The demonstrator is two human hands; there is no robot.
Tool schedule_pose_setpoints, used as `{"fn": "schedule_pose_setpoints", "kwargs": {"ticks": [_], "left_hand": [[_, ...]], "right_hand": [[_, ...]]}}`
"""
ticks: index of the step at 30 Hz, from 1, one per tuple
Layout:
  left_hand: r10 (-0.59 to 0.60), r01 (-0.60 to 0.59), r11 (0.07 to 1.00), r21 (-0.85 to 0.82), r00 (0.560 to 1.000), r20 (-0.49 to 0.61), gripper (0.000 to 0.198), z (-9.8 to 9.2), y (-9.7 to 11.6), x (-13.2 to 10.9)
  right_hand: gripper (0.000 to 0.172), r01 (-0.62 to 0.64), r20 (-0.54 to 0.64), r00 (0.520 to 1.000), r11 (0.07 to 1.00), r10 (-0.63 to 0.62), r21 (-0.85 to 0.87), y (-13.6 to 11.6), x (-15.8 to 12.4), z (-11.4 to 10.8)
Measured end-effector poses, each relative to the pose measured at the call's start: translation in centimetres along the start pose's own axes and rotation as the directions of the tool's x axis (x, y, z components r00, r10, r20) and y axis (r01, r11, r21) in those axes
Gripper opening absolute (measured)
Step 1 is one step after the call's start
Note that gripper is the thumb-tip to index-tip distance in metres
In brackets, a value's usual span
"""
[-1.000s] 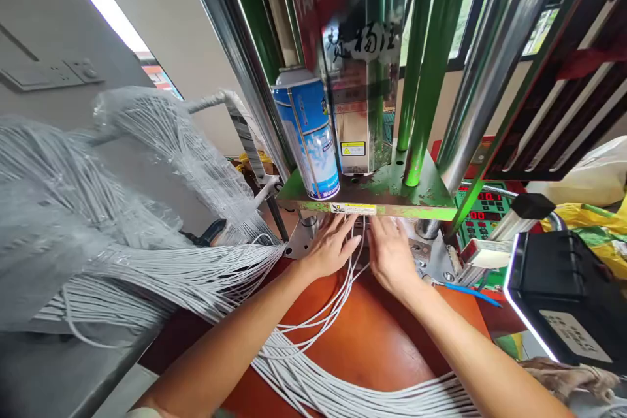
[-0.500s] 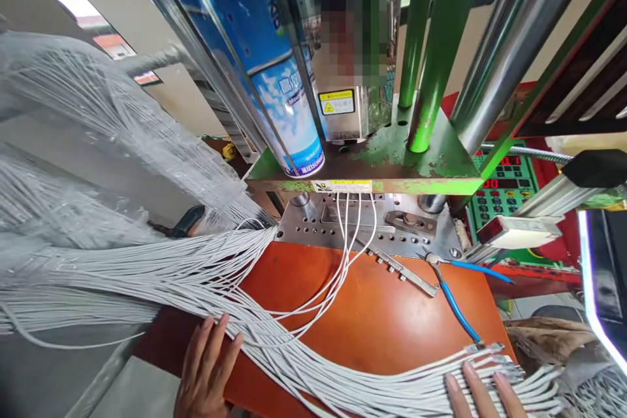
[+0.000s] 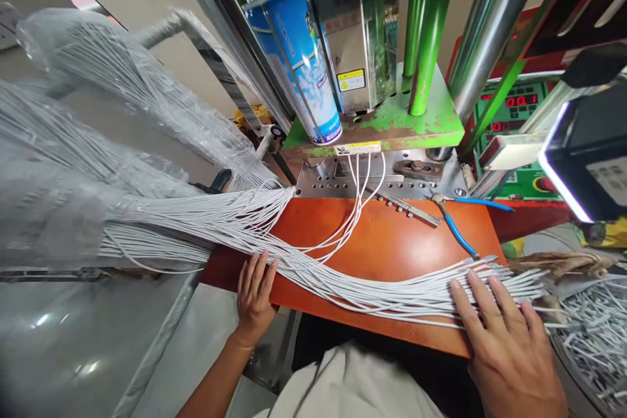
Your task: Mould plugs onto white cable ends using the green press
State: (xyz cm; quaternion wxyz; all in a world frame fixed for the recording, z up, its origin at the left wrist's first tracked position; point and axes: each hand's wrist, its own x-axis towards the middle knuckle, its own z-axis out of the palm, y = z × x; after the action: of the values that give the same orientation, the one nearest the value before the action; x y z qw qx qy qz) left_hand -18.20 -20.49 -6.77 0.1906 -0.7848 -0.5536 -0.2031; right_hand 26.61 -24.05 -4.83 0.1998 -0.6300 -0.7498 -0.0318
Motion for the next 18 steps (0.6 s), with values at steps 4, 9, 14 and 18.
{"fn": "schedule_pose_setpoints", "kwargs": {"ticks": [4,9,14,18], "left_hand": [[-0.024,0.025,0.999,-0.038,0.999,0.021,0.073,0.3,0.0,-0.3],[-0.035,0.037,0.999,-0.028,0.997,0.064,0.072,-0.8,0.6,0.1],[0.165,-0.1,0.957,-0.273,0.96,0.228,0.097,-4.2,2.6,4.1],[0.415,-0.275,0.807,-0.522,0.893,0.172,0.06,-3.9,5.7,11.9]], "right_hand": [[0.094,0.008,0.043,0.999,0.995,-0.012,0.095,0.8,-0.9,0.4],[0.084,0.106,-0.029,0.994,0.99,-0.104,0.089,0.7,-0.2,0.2],[0.094,0.259,0.162,0.934,0.915,-0.319,0.309,-5.8,5.5,-0.9],[0.088,0.313,0.398,0.815,0.898,-0.421,0.309,-12.0,11.3,-0.2]]}}
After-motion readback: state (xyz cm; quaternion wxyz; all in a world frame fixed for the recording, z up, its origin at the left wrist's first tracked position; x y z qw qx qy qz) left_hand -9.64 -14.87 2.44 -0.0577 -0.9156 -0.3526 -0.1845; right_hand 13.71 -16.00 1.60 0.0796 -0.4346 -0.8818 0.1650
